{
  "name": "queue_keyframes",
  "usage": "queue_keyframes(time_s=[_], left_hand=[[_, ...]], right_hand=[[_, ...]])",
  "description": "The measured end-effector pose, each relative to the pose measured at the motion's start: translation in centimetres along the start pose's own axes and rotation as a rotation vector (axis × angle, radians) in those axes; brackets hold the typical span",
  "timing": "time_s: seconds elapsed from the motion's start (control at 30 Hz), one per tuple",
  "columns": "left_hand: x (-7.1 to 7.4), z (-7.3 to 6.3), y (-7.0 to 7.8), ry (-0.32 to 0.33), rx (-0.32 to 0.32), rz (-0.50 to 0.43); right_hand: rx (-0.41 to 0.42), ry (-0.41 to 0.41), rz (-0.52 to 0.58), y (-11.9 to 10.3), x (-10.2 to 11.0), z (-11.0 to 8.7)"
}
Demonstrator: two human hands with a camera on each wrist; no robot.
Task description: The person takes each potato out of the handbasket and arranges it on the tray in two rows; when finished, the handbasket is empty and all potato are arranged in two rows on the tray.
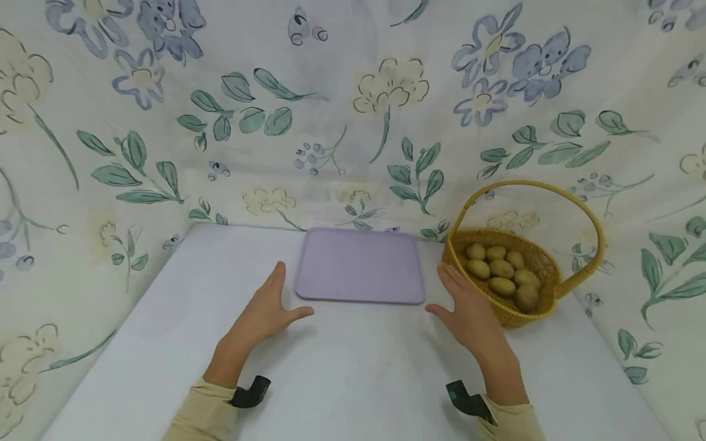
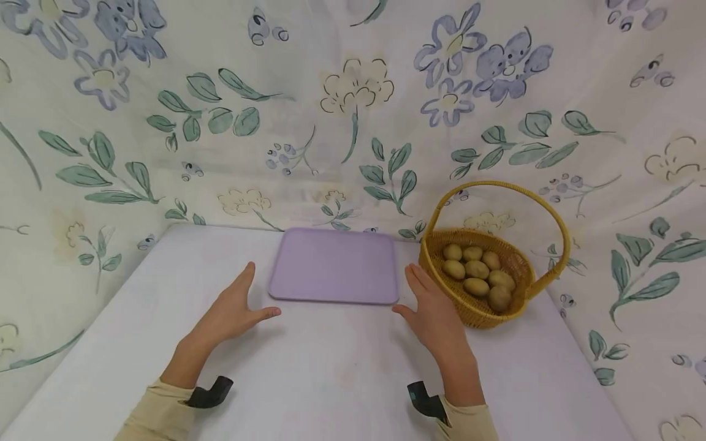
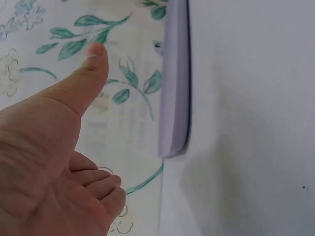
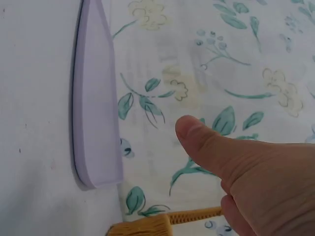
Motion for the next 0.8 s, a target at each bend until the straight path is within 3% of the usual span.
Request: queue_keyframes(time_s=[0.4, 0.63, 0.8], left_hand=[[-2.0, 2.2, -2.9, 0.055, 0.031, -0.103], [-3.1, 3.6, -3.1, 0.088, 0.010, -0.170], [-3.7, 4.7, -3.2, 0.089, 0.006, -0.170]], right_hand=[[-0.072, 0.013, 0.146, 2.9, 1.2, 0.7], [-0.050, 0.103, 0.157, 4.2, 3.4, 2.1], [-0.118, 0.049, 0.250, 5.9, 3.8, 3.2]])
Point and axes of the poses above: each hand's wrist, its own z-axis towards the middle knuckle, its own x-axis out of the back of the hand, y = z × x, the point moved 9 cm from there along z, towards the middle knuckle, and after that the axes turned 5 degrees about -x, right-handed, at the moved point
